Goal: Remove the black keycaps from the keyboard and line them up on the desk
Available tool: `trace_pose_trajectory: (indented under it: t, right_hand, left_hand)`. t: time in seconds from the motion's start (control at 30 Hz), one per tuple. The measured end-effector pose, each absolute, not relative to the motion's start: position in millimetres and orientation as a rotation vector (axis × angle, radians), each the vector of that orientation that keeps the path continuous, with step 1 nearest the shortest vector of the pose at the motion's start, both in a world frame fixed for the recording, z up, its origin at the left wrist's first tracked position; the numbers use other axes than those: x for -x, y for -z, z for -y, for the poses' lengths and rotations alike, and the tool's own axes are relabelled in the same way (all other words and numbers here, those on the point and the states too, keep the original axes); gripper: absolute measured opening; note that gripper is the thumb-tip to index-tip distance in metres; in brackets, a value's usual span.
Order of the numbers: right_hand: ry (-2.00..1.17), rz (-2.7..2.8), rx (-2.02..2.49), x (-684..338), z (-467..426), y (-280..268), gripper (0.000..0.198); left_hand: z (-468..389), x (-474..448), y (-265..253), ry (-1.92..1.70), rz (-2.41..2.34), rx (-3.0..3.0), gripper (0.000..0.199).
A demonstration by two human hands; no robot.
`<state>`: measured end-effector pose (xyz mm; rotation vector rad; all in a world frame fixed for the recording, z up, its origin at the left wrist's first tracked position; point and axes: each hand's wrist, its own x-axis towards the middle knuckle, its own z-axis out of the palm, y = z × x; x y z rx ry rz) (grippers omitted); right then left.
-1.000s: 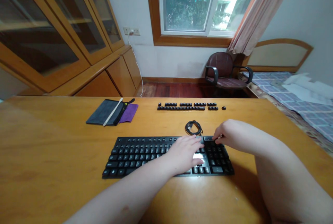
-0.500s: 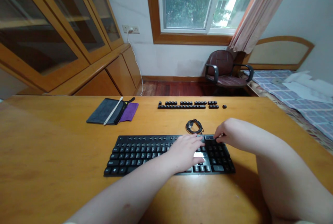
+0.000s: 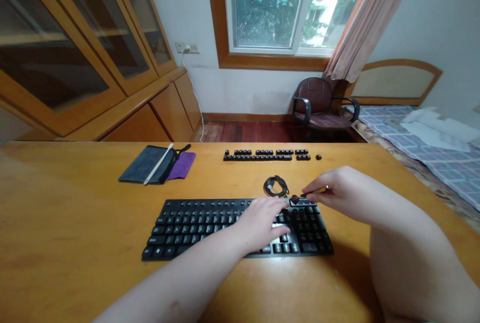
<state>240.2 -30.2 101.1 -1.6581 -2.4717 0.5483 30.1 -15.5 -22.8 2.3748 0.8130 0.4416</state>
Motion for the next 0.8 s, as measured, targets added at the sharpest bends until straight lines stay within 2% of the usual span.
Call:
trace_pose_trajectory:
  t: [0.23,0.5,0.8]
  right_hand:
    - [-0.59,2.461,1.524,-238.0,30.3,-103.5,0.021]
    - [-0.74,2.333,1.498,-224.1,31.9,-101.4,0.025]
    - [-0.89,2.281,1.441,-214.2,26.7,-94.7,0.026]
  left_hand:
    - [17.4,-29.1,19.8,-0.705,-0.93,-1.977,0.048]
    - [17.5,-29.9,15.8,-0.815,-0.935,-1.986,0.026]
    - [16.9,-30.5,16.0,-0.936,-0.989,-1.897,0.02]
